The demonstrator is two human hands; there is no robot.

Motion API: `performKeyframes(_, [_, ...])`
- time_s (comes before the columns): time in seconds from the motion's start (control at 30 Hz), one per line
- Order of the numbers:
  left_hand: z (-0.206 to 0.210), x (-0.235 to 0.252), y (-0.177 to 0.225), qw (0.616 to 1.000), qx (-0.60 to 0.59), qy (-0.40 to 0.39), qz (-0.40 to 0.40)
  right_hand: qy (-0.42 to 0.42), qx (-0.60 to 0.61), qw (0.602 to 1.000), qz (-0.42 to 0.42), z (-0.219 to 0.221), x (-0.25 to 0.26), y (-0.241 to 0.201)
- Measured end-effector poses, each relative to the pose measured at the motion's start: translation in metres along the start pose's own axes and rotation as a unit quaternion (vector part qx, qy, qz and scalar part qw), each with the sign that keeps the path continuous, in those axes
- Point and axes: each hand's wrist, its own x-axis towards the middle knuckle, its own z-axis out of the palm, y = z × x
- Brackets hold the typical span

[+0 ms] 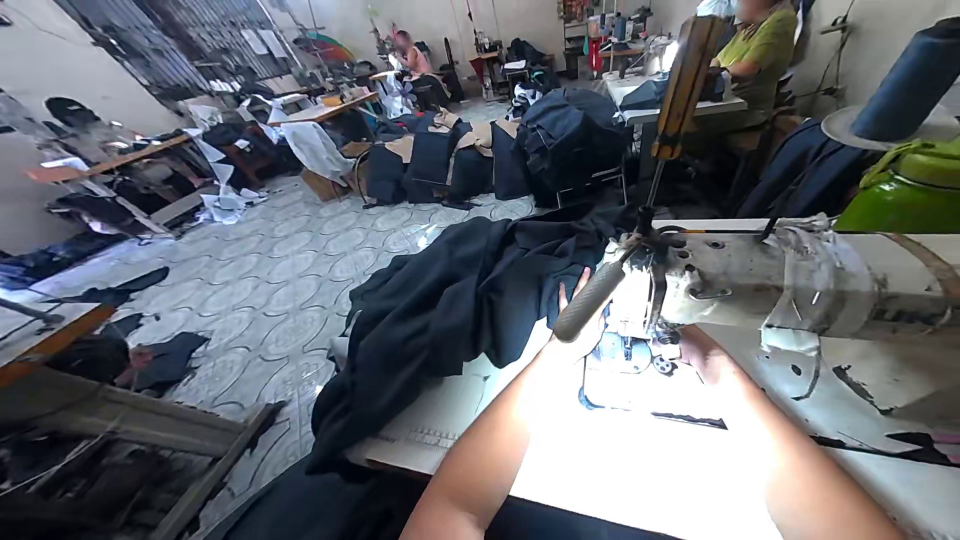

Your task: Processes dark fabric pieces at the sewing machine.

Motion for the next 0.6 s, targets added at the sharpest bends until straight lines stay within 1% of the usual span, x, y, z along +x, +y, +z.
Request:
performKeyframes(0.03, [-0.005, 0.004, 0.004, 0.999, 0.011, -0.042, -0.027, 0.002, 0.05, 0.999, -0.001, 0.0, 0.004, 0.004])
performKeyframes(0.07, [-0.006, 0.005, 0.005, 0.997, 0.013, -0.06, -0.041, 0.009, 0.132, 0.991, -0.007, 0.001, 0.007, 0.009])
performKeyframes(0.1, [-0.005, 0.006, 0.005, 0.997, 0.016, -0.063, -0.046, 0.01, 0.198, 0.98, -0.016, 0.001, 0.005, 0.013])
performKeyframes(0.17, [0.0, 0.008, 0.0, 0.998, 0.022, -0.046, -0.043, 0.014, 0.254, 0.967, -0.032, 0.002, -0.004, 0.012])
performKeyframes(0.23, [0.007, 0.008, -0.003, 0.999, 0.043, 0.004, -0.028, 0.017, 0.254, 0.967, -0.033, 0.004, -0.013, 0.004])
performKeyframes(0.27, [0.009, 0.009, -0.005, 0.999, 0.041, 0.017, -0.018, 0.023, 0.233, 0.972, -0.016, 0.006, -0.016, -0.002])
performKeyframes(0.33, [0.009, 0.013, -0.004, 0.999, 0.036, 0.016, -0.009, 0.017, 0.194, 0.981, 0.011, 0.008, -0.011, -0.005])
performKeyframes(0.37, [0.009, 0.016, -0.004, 0.999, 0.032, 0.007, -0.009, 0.006, 0.199, 0.98, 0.01, 0.007, -0.004, 0.0])
performKeyframes(0.43, [0.011, 0.022, -0.004, 1.0, 0.016, -0.003, -0.003, -0.021, 0.245, 0.969, -0.004, 0.003, 0.011, 0.016])
performKeyframes(0.47, [0.014, 0.024, -0.006, 1.0, -0.003, 0.006, 0.01, -0.029, 0.27, 0.962, -0.01, 0.001, 0.012, 0.019])
performKeyframes(0.53, [0.023, 0.028, -0.014, 0.996, -0.049, 0.054, 0.053, -0.002, 0.271, 0.963, 0.001, 0.002, -0.008, 0.008])
performKeyframes(0.6, [0.025, 0.029, -0.016, 0.994, -0.059, 0.066, 0.068, 0.035, 0.25, 0.968, 0.01, 0.006, -0.019, 0.001])
